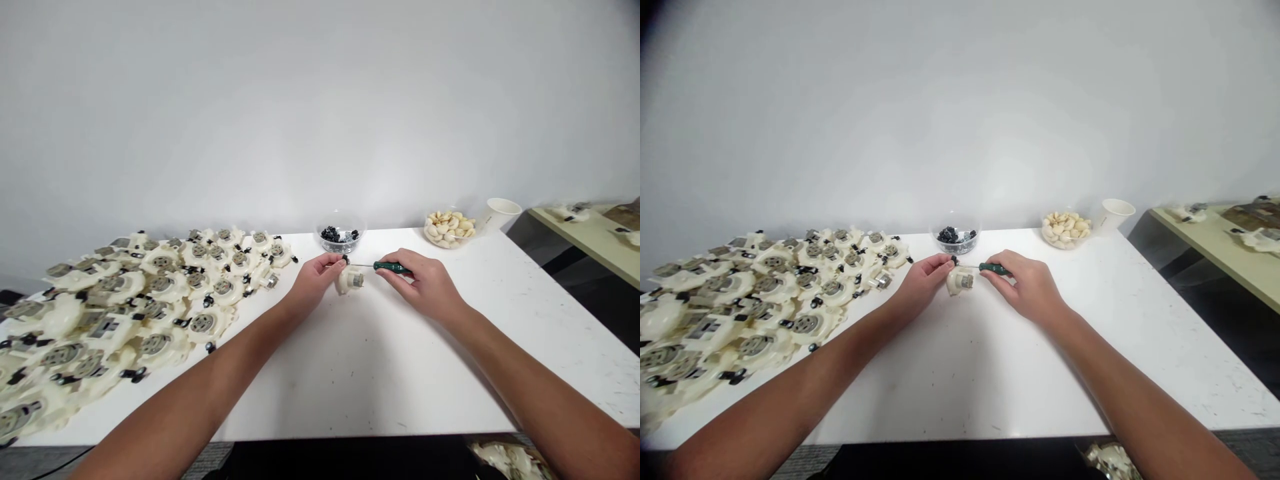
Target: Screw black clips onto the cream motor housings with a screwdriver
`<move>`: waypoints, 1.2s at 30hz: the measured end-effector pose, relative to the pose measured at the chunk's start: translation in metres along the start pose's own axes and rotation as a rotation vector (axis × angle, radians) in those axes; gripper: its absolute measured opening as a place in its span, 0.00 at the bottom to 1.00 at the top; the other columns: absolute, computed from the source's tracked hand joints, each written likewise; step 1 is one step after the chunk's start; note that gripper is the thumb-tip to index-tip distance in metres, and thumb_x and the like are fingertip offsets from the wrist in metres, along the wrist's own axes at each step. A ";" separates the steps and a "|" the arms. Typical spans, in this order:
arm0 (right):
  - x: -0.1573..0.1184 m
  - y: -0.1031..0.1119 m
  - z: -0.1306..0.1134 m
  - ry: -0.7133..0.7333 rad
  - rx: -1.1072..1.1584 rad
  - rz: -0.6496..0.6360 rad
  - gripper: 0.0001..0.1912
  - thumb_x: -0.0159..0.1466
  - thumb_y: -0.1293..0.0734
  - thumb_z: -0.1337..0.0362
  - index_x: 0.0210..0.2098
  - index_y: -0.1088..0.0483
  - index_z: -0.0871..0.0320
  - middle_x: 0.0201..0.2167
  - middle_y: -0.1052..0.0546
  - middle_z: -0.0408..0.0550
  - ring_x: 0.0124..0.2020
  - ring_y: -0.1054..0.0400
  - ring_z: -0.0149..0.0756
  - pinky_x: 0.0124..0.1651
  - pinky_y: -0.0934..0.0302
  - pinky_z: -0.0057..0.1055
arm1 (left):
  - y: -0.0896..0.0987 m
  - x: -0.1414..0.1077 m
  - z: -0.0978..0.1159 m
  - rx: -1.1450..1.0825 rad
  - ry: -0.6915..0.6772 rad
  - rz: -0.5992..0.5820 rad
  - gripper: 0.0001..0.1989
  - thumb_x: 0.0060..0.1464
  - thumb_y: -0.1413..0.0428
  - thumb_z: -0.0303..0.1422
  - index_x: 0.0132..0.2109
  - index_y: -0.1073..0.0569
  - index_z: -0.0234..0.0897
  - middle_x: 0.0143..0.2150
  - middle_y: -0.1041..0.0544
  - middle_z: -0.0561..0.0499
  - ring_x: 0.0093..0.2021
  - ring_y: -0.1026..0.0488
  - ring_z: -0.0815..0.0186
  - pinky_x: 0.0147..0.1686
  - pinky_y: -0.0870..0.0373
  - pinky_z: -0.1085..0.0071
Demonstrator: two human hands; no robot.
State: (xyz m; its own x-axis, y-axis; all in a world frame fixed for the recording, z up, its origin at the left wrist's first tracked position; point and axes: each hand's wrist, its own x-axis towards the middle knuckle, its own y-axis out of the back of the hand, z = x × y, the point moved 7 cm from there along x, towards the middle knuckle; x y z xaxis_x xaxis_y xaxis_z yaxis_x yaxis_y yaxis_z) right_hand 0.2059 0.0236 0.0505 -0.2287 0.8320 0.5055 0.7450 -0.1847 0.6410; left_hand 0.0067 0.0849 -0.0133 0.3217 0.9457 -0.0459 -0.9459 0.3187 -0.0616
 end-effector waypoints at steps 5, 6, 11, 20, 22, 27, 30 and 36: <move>0.000 0.001 -0.001 0.008 0.011 0.007 0.08 0.71 0.33 0.58 0.46 0.26 0.51 0.40 0.20 0.48 0.37 0.26 0.40 0.37 0.32 0.35 | 0.000 0.001 -0.001 -0.004 0.004 -0.020 0.16 0.55 0.36 0.45 0.42 0.22 0.37 0.36 0.20 0.51 0.34 0.27 0.65 0.37 0.32 0.71; 0.000 0.001 -0.001 0.008 0.011 0.012 0.07 0.71 0.33 0.58 0.46 0.26 0.51 0.40 0.20 0.48 0.37 0.26 0.40 0.37 0.32 0.35 | 0.000 0.001 -0.001 -0.008 0.005 -0.024 0.16 0.55 0.36 0.45 0.42 0.22 0.37 0.35 0.21 0.51 0.34 0.27 0.65 0.37 0.32 0.71; 0.001 0.000 -0.003 0.013 0.023 0.015 0.06 0.71 0.33 0.59 0.46 0.27 0.51 0.41 0.20 0.48 0.37 0.26 0.40 0.37 0.32 0.35 | 0.001 0.001 -0.001 -0.017 0.007 -0.017 0.16 0.55 0.36 0.45 0.42 0.23 0.37 0.36 0.21 0.51 0.34 0.27 0.64 0.36 0.32 0.71; 0.000 0.000 -0.005 0.023 0.044 0.001 0.06 0.71 0.34 0.59 0.46 0.27 0.50 0.39 0.21 0.49 0.37 0.27 0.41 0.37 0.32 0.37 | 0.001 0.003 -0.003 -0.016 0.001 -0.004 0.16 0.54 0.36 0.45 0.41 0.21 0.36 0.36 0.20 0.50 0.35 0.26 0.64 0.38 0.31 0.70; 0.000 0.001 -0.005 0.026 0.038 0.001 0.06 0.71 0.34 0.60 0.46 0.27 0.50 0.39 0.21 0.48 0.37 0.27 0.41 0.37 0.33 0.36 | 0.000 0.002 -0.003 -0.021 0.009 -0.009 0.17 0.54 0.36 0.45 0.42 0.21 0.36 0.36 0.20 0.50 0.34 0.26 0.64 0.38 0.31 0.70; 0.001 0.002 -0.005 0.019 0.022 0.007 0.06 0.70 0.33 0.60 0.46 0.27 0.50 0.38 0.22 0.47 0.35 0.28 0.39 0.36 0.34 0.35 | -0.001 0.002 -0.003 -0.012 0.002 -0.017 0.17 0.54 0.36 0.45 0.43 0.21 0.37 0.37 0.20 0.50 0.35 0.26 0.64 0.39 0.31 0.69; 0.001 0.003 -0.004 0.018 0.028 0.009 0.06 0.70 0.33 0.60 0.46 0.27 0.50 0.37 0.22 0.47 0.35 0.28 0.39 0.36 0.34 0.35 | 0.000 0.003 -0.002 0.003 0.002 -0.009 0.17 0.54 0.36 0.46 0.43 0.21 0.36 0.37 0.20 0.49 0.36 0.26 0.63 0.39 0.31 0.69; 0.002 0.003 -0.002 0.010 0.030 0.012 0.06 0.71 0.34 0.59 0.46 0.27 0.50 0.39 0.21 0.48 0.36 0.27 0.40 0.36 0.33 0.35 | 0.002 0.004 -0.003 -0.016 0.012 0.004 0.17 0.53 0.35 0.46 0.41 0.21 0.37 0.35 0.20 0.51 0.35 0.26 0.64 0.39 0.31 0.69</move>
State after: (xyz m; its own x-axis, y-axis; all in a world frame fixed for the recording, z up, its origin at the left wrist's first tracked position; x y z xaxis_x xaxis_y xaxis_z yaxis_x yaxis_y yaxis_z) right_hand 0.2061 0.0234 0.0546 -0.2259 0.8245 0.5189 0.7661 -0.1786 0.6173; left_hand 0.0066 0.0893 -0.0167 0.3188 0.9460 -0.0584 -0.9463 0.3141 -0.0772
